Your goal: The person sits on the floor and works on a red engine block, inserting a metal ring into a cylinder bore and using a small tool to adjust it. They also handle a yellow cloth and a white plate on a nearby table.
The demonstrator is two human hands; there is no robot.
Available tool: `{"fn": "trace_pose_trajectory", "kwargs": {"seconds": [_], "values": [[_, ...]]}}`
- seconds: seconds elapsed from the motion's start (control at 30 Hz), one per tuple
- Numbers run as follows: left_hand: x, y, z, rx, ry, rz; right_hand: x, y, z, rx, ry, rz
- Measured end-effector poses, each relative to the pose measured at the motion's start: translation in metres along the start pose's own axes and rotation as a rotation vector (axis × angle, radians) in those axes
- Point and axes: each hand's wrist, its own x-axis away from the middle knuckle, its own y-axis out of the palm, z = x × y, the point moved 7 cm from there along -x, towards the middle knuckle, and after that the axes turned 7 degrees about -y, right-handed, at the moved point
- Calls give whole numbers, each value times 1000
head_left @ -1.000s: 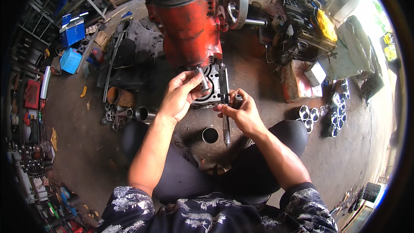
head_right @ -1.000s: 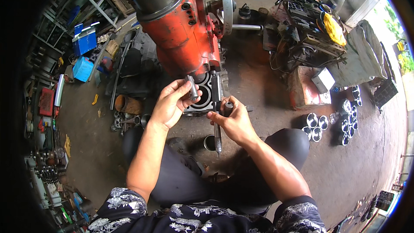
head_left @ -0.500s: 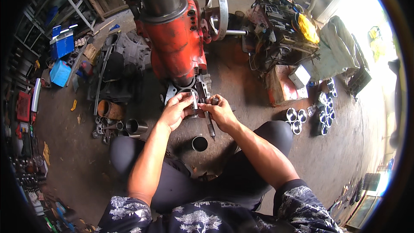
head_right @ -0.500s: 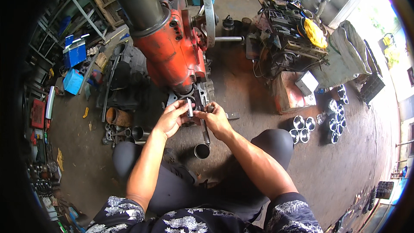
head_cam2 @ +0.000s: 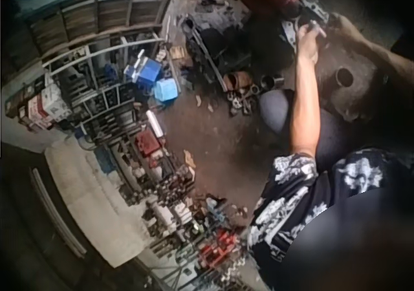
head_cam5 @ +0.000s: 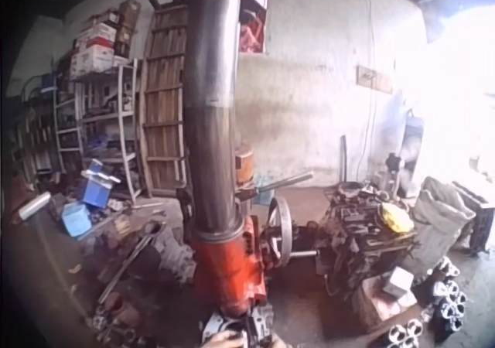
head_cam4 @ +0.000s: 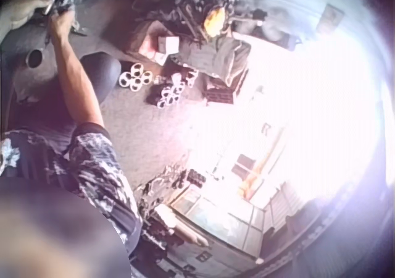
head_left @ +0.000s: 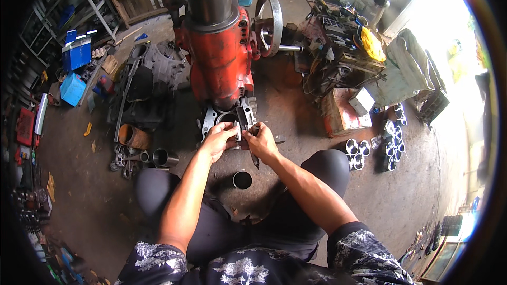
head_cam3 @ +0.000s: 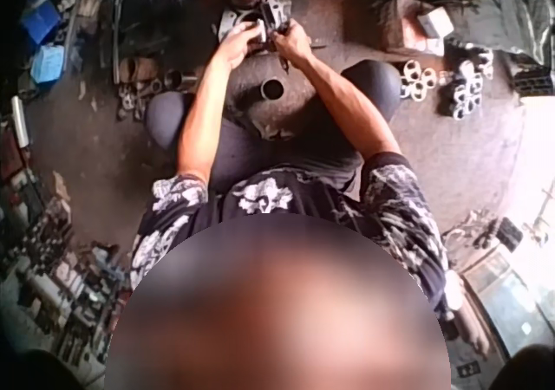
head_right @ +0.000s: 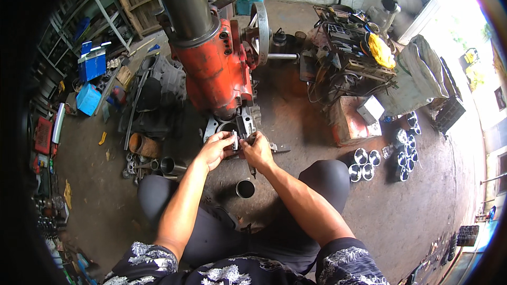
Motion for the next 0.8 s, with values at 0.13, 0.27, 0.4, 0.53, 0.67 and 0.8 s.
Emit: {"fn": "trace_pose_trajectory", "kwargs": {"seconds": [0.13,0.27,0.4,0.53,0.67,0.8], "values": [[0,-1,-1,-5,4,7,-9,-5,7,292,-157,75],[0,1,2,-2,31,11,-12,-4,9,230,-191,54],[2,5,9,15,58,16,-5,-4,0,169,-83,-16],[5,6,16,-42,87,36,3,-18,-26,521,-160,30],[11,4,23,-183,137,95,4,-37,-39,583,-113,189],[35,8,56,-739,546,454,8,-48,-70,449,-254,203]]}}
